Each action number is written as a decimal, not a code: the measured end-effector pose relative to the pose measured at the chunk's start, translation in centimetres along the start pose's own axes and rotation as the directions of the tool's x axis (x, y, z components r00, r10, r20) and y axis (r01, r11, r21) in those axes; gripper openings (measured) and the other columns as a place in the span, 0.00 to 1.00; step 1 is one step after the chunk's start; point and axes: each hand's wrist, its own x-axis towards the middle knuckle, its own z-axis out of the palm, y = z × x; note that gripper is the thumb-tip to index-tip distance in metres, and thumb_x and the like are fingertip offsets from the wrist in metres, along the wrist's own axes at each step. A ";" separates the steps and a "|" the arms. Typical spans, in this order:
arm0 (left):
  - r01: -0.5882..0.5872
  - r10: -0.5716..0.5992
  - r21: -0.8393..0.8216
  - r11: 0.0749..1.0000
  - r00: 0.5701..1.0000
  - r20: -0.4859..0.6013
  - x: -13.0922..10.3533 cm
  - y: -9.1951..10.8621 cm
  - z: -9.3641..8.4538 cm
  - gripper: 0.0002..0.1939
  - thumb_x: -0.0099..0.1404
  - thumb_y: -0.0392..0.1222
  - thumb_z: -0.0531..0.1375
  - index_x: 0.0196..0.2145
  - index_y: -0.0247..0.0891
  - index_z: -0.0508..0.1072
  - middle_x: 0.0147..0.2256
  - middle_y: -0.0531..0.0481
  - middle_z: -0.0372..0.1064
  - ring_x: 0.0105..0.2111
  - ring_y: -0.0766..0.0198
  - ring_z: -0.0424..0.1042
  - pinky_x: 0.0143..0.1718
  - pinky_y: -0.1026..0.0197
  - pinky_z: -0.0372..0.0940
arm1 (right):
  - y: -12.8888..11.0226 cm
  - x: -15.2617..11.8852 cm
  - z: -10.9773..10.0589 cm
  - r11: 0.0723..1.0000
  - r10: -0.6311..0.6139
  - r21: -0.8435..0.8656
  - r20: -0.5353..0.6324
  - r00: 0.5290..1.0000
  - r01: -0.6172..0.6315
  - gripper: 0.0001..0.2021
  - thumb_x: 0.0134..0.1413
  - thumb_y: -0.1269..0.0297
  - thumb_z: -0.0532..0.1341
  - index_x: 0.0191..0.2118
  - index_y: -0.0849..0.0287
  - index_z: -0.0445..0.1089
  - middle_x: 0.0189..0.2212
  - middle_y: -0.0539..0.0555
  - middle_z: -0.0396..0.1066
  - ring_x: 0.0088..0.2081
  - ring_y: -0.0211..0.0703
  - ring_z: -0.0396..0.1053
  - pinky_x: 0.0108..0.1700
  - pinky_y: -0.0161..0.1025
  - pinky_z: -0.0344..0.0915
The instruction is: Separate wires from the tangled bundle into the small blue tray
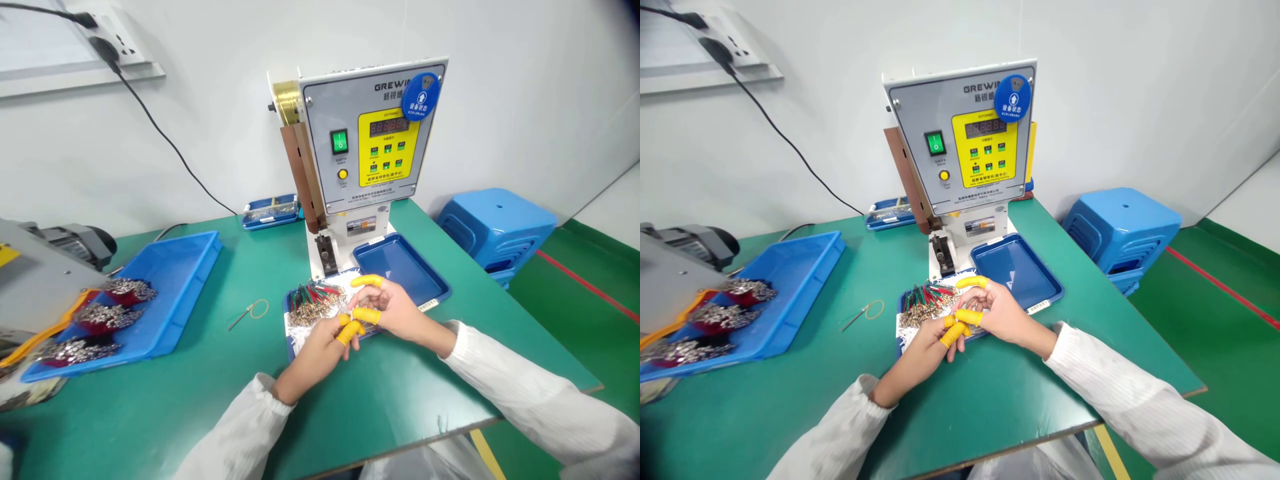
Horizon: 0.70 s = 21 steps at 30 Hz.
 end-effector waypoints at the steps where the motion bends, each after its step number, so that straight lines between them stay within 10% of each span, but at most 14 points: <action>1: -0.001 0.001 0.001 1.000 1.000 0.000 0.0 0.0 0.0 0.14 0.72 0.35 0.53 0.30 0.36 0.75 0.20 0.55 0.69 0.20 0.67 0.68 0.30 0.66 0.62 | 0.0 0.0 0.0 1.000 0.004 -0.015 0.004 1.000 -0.003 0.26 0.50 0.61 0.75 0.54 0.56 0.70 0.39 0.53 0.80 0.34 0.39 0.76 0.39 0.37 0.72; 21: 0.018 -0.023 -0.071 0.997 0.998 -0.061 0.2 0.4 0.0 0.14 0.72 0.36 0.53 0.29 0.36 0.72 0.20 0.57 0.66 0.19 0.70 0.65 0.26 0.68 0.59 | -0.2 0.4 -0.3 0.992 0.004 -0.124 -0.056 0.998 -0.011 0.24 0.59 0.62 0.67 0.59 0.57 0.63 0.36 0.48 0.73 0.33 0.35 0.69 0.38 0.36 0.67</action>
